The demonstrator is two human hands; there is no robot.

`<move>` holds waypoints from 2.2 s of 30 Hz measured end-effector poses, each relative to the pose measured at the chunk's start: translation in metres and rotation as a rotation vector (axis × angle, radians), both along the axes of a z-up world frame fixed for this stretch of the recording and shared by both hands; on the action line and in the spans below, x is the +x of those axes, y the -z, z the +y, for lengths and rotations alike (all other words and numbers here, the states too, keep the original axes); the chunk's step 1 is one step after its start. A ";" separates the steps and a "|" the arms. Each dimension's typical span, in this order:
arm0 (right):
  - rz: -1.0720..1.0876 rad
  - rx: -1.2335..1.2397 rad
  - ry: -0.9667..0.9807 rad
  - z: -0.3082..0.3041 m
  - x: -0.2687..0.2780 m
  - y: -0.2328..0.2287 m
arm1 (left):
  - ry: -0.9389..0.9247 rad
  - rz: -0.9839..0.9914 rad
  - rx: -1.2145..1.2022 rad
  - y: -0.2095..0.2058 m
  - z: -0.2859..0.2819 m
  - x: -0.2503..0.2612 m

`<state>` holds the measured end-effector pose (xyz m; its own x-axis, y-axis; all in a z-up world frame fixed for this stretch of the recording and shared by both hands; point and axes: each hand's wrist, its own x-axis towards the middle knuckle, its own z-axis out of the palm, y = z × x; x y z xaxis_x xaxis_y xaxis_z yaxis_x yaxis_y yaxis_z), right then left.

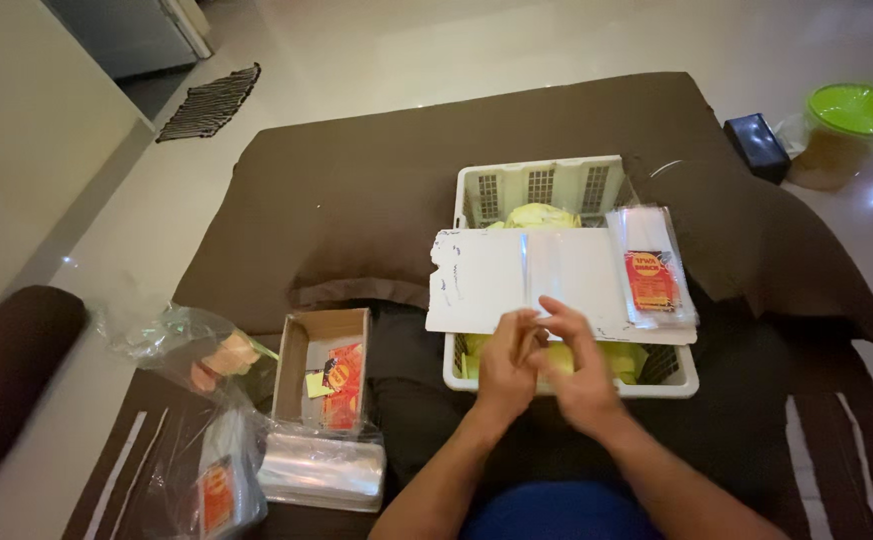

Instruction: The person repeatedly picks up small red packets and places them into clear plastic bags, then sets the filled bags into a white basket. The person also handles yellow sticky notes and a white cardboard sheet during the process.

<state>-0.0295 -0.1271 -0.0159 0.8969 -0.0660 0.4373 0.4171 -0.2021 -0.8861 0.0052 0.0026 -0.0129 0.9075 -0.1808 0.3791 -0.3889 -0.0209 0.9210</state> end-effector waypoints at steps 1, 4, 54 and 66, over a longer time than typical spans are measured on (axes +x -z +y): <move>0.052 0.191 -0.025 -0.008 0.009 0.002 | 0.014 -0.092 0.036 0.003 0.004 -0.002; 0.058 0.430 -0.004 -0.041 0.020 -0.001 | 0.115 -0.099 0.052 0.014 0.016 0.000; 0.034 0.344 0.086 -0.081 0.053 -0.019 | -0.160 -0.318 0.594 0.039 0.038 0.022; 0.342 0.038 0.049 -0.075 0.121 0.052 | -0.150 -0.284 0.518 0.039 0.053 0.019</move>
